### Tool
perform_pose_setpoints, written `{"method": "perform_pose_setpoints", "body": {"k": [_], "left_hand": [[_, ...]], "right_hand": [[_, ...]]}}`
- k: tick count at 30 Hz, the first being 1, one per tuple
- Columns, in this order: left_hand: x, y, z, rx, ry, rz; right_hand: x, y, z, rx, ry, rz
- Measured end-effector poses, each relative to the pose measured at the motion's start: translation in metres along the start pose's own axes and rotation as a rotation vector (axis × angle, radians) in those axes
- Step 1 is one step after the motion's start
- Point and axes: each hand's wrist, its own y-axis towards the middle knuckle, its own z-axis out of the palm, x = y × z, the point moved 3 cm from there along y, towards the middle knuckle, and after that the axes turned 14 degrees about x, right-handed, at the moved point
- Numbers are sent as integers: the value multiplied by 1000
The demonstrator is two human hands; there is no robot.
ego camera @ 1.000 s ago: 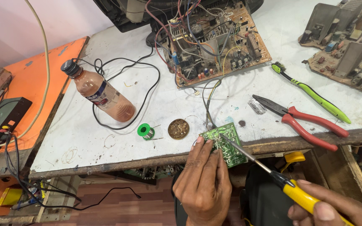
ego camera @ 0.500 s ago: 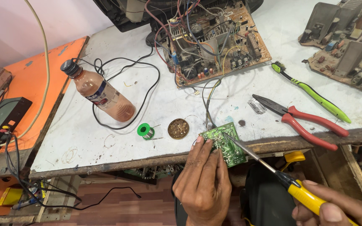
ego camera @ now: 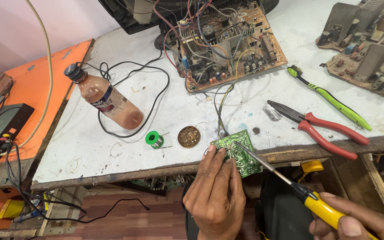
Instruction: The person solders a small green circuit board at a cluttered workbench. They hold the board with one hand, apply a yellow soldering iron to its underside, feed solder wire to the joints, and periodically reposition the board and trim or adjust component leads while working across different spots on the board.
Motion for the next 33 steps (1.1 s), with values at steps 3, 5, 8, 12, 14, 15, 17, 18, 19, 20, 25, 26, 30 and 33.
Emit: {"method": "perform_pose_setpoints", "body": {"k": [3,5,8,12,14,15,17,18,19,20,25,26,30,33], "left_hand": [[0,0,0,0,0,0],[0,0,0,0,3,-2],[0,0,1,-1,10,-6],[0,0,0,-5,9,-12],[0,1,0,-7,7,-18],[-1,1,0,-5,6,-22],[-1,1,0,-1,9,-26],[-1,1,-1,2,14,-27],[-2,1,-1,5,18,-28],[-3,1,-2,8,12,-29],[-2,2,-3,38,-4,-17],[-2,2,-3,44,-2,-16],[-1,2,-4,68,-1,-17],[-2,1,-4,65,24,1]], "right_hand": [[-3,0,-1,-21,3,6],[-3,-1,0,-20,-10,-9],[-2,-1,2,-13,-15,-15],[-1,-1,2,-10,-27,-27],[-2,0,1,6,-19,-29],[-3,0,1,9,-15,-27],[-6,0,-1,3,-9,-15],[-7,1,-2,2,-7,-8],[-9,1,-3,4,-6,3],[-10,2,-4,15,-1,4],[-11,5,-8,67,12,-49],[-10,5,-9,56,-3,-61],[-6,4,-9,22,-63,-85],[-2,5,-8,56,-55,-77]]}}
